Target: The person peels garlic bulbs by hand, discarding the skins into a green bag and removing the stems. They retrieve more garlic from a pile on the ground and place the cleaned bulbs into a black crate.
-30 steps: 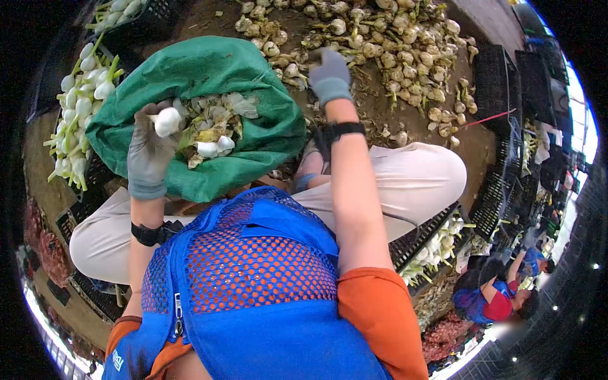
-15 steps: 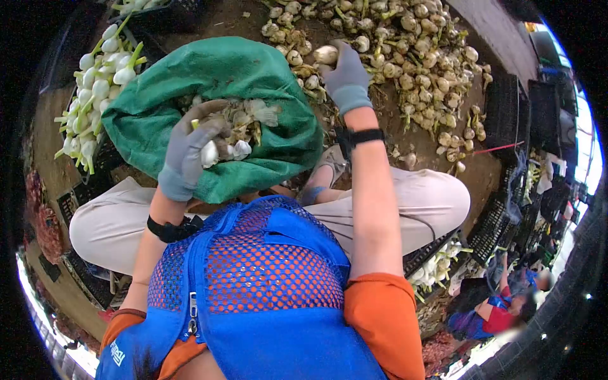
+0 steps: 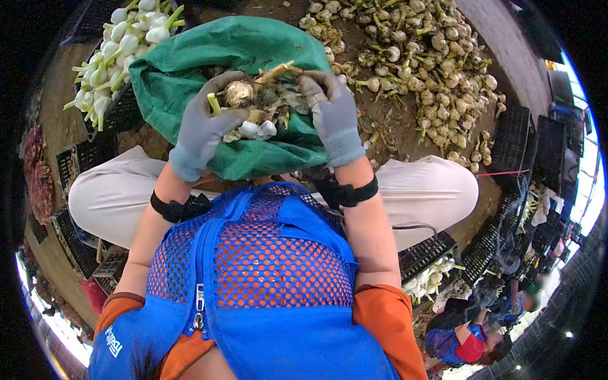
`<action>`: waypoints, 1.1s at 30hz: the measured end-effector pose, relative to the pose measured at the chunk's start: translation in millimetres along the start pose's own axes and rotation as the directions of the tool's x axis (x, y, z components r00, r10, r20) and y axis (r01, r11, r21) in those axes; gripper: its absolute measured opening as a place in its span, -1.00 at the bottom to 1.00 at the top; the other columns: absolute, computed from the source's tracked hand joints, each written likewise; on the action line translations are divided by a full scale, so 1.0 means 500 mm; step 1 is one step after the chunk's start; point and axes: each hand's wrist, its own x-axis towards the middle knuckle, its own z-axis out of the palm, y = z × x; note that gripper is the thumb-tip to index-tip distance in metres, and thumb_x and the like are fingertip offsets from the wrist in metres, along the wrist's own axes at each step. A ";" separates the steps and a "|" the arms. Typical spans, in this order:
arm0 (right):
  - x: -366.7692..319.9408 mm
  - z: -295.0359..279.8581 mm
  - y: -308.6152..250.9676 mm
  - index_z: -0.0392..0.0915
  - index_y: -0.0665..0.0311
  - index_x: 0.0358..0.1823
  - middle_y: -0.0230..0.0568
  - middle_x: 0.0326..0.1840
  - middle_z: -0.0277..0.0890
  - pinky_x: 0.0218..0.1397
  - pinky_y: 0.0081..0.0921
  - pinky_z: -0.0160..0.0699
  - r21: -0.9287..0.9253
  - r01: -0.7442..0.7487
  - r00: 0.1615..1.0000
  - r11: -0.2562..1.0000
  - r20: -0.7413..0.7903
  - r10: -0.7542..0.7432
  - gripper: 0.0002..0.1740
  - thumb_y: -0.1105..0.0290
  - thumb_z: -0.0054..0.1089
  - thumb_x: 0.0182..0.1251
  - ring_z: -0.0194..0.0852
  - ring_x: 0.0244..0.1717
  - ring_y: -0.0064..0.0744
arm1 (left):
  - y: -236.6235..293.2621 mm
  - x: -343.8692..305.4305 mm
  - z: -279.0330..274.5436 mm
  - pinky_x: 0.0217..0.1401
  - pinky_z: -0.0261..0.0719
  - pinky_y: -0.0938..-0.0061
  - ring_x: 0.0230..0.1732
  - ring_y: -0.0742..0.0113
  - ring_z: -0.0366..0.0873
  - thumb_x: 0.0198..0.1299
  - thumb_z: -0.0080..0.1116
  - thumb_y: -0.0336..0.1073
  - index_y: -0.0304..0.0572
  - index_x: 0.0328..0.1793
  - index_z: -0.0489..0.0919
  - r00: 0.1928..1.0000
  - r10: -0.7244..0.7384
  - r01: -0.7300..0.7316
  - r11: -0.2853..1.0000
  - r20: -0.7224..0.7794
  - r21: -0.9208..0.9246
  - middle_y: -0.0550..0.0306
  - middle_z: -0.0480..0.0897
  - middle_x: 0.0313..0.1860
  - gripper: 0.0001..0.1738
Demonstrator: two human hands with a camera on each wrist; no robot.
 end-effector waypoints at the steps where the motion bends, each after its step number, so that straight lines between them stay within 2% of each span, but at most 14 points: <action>1: -0.003 0.004 -0.009 0.55 0.39 0.07 -0.22 -0.09 0.62 -0.06 -0.50 0.58 0.130 -0.045 0.997 0.990 0.066 0.037 -0.65 0.25 0.15 0.46 0.59 -0.11 -0.46 | -0.004 -0.001 -0.002 0.18 0.49 0.53 0.06 0.44 0.52 0.03 0.34 -0.40 -0.31 0.31 0.45 0.998 0.054 -0.054 0.999 -0.013 -0.001 0.14 0.58 0.12 -0.35; 4: -0.019 0.041 -0.027 0.47 0.44 0.16 -0.25 -0.10 0.62 -0.02 -0.57 0.58 0.505 -0.277 0.939 0.817 0.324 0.118 -0.52 0.17 0.22 0.43 0.58 -0.12 -0.52 | 0.013 -0.009 0.003 0.28 0.45 0.39 0.17 0.24 0.51 -0.09 0.36 -0.42 -0.28 0.28 0.49 0.955 0.296 -0.275 0.902 -0.014 0.333 0.02 0.56 0.14 -0.31; 7: -0.027 0.089 -0.044 0.49 0.44 0.12 -0.26 -0.07 0.61 0.00 -0.60 0.58 0.703 -0.295 0.942 0.647 0.327 0.073 -0.53 0.20 0.28 0.38 0.57 -0.11 -0.54 | 0.019 -0.013 0.009 0.30 0.45 0.29 0.19 0.06 0.50 -0.16 0.38 -0.41 -0.25 0.26 0.52 0.879 0.477 -0.418 0.749 0.020 0.514 -0.08 0.55 0.13 -0.30; 8: -0.025 0.095 -0.048 0.50 0.42 0.10 -0.28 -0.06 0.61 -0.01 -0.64 0.57 0.719 -0.231 0.957 0.655 0.289 0.021 -0.57 0.25 0.29 0.37 0.56 -0.11 -0.57 | 0.020 -0.014 0.009 0.30 0.45 0.26 0.20 0.00 0.50 -0.18 0.38 -0.41 -0.24 0.25 0.53 0.857 0.515 -0.443 0.714 0.023 0.542 -0.11 0.54 0.13 -0.29; 11: -0.025 0.097 -0.051 0.50 0.43 0.08 -0.27 -0.06 0.61 -0.02 -0.62 0.57 0.775 -0.301 0.943 0.556 0.328 0.054 -0.60 0.29 0.28 0.37 0.56 -0.11 -0.57 | 0.017 -0.015 0.004 0.29 0.46 0.24 0.18 -0.04 0.50 -0.18 0.40 -0.40 -0.20 0.24 0.54 0.843 0.538 -0.440 0.679 0.011 0.588 -0.12 0.53 0.16 -0.30; 14: -0.025 0.077 -0.048 0.49 0.44 0.08 -0.25 -0.05 0.62 -0.01 -0.59 0.58 0.719 -0.337 0.928 0.608 0.364 0.083 -0.60 0.30 0.27 0.37 0.58 -0.09 -0.55 | 0.021 -0.015 0.008 0.27 0.47 0.23 0.17 -0.07 0.50 -0.18 0.40 -0.40 -0.16 0.24 0.55 0.847 0.531 -0.450 0.692 0.024 0.564 -0.11 0.52 0.16 -0.30; 17: -0.017 0.075 -0.050 0.48 0.45 0.10 -0.23 -0.03 0.62 0.01 -0.56 0.59 0.758 -0.268 0.936 0.594 0.351 -0.026 -0.58 0.30 0.29 0.36 0.59 -0.07 -0.53 | 0.030 -0.016 0.014 0.17 0.53 0.24 0.14 -0.08 0.49 -0.21 0.43 -0.43 -0.10 0.22 0.55 0.828 0.558 -0.465 0.629 0.055 0.623 -0.10 0.52 0.10 -0.29; 20: -0.023 0.079 -0.053 0.48 0.44 0.10 -0.22 -0.03 0.62 0.03 -0.56 0.59 0.680 -0.261 0.950 0.686 0.306 0.059 -0.58 0.31 0.30 0.34 0.59 -0.06 -0.53 | 0.028 -0.019 0.020 0.18 0.53 0.23 0.15 -0.08 0.48 -0.21 0.45 -0.42 -0.11 0.22 0.54 0.823 0.565 -0.462 0.608 0.056 0.646 -0.10 0.52 0.09 -0.29; 23: -0.022 0.076 -0.050 0.49 0.43 0.09 -0.21 -0.01 0.62 0.04 -0.56 0.59 0.751 -0.322 0.930 0.577 0.364 0.046 -0.60 0.33 0.30 0.35 0.59 -0.06 -0.53 | 0.022 -0.016 0.017 0.18 0.53 0.21 0.17 -0.11 0.46 -0.21 0.44 -0.43 -0.10 0.23 0.54 0.815 0.578 -0.478 0.636 0.036 0.606 -0.11 0.53 0.10 -0.28; 26: -0.026 0.071 -0.054 0.51 0.41 0.06 -0.22 -0.03 0.63 0.04 -0.55 0.59 0.803 -0.350 0.925 0.482 0.376 0.046 -0.63 0.35 0.31 0.32 0.59 -0.06 -0.53 | 0.013 -0.013 0.012 0.18 0.54 0.30 0.16 0.02 0.51 -0.14 0.44 -0.41 -0.20 0.22 0.53 0.826 0.562 -0.467 0.633 0.049 0.618 -0.05 0.55 0.09 -0.33; 28: -0.020 0.066 -0.044 0.52 0.40 0.04 -0.24 -0.04 0.63 0.02 -0.54 0.59 0.691 -0.233 0.947 0.685 0.321 -0.003 -0.65 0.37 0.32 0.31 0.59 -0.06 -0.53 | 0.000 -0.016 0.025 0.16 0.54 0.37 0.09 0.16 0.56 -0.04 0.41 -0.41 -0.30 0.22 0.51 0.943 0.326 -0.310 0.932 -0.060 0.190 -0.01 0.58 0.04 -0.38; 29: -0.016 0.067 -0.038 0.53 0.40 0.04 -0.24 -0.04 0.63 0.01 -0.53 0.59 0.619 -0.167 0.954 0.768 0.299 -0.034 -0.65 0.38 0.33 0.30 0.59 -0.05 -0.53 | 0.000 -0.017 0.029 0.16 0.54 0.40 0.06 0.23 0.59 0.00 0.39 -0.42 -0.35 0.23 0.50 0.980 0.188 -0.191 0.980 -0.065 -0.050 0.00 0.60 0.02 -0.40; 32: -0.015 0.081 -0.026 0.57 0.39 -0.05 -0.17 -0.12 0.65 -0.03 -0.44 0.58 0.499 -0.049 0.982 0.865 0.180 -0.048 -0.70 0.42 0.34 0.23 0.63 -0.12 -0.37 | 0.043 -0.025 0.025 -0.05 0.58 0.51 -0.14 0.37 0.61 0.27 0.18 -0.26 -0.47 0.19 0.48 0.998 -0.064 0.061 0.975 -0.010 -0.216 0.05 0.62 -0.10 -0.54; 33: -0.016 0.081 -0.026 0.58 0.39 -0.07 -0.13 -0.14 0.64 -0.04 -0.40 0.57 0.367 0.089 0.984 0.926 0.114 -0.139 -0.72 0.43 0.34 0.21 0.62 -0.14 -0.28 | 0.036 -0.025 0.022 -0.10 0.60 0.52 -0.18 0.37 0.61 0.30 0.12 -0.26 -0.46 0.17 0.49 0.999 -0.044 0.051 0.950 0.030 -0.308 0.03 0.63 -0.11 -0.57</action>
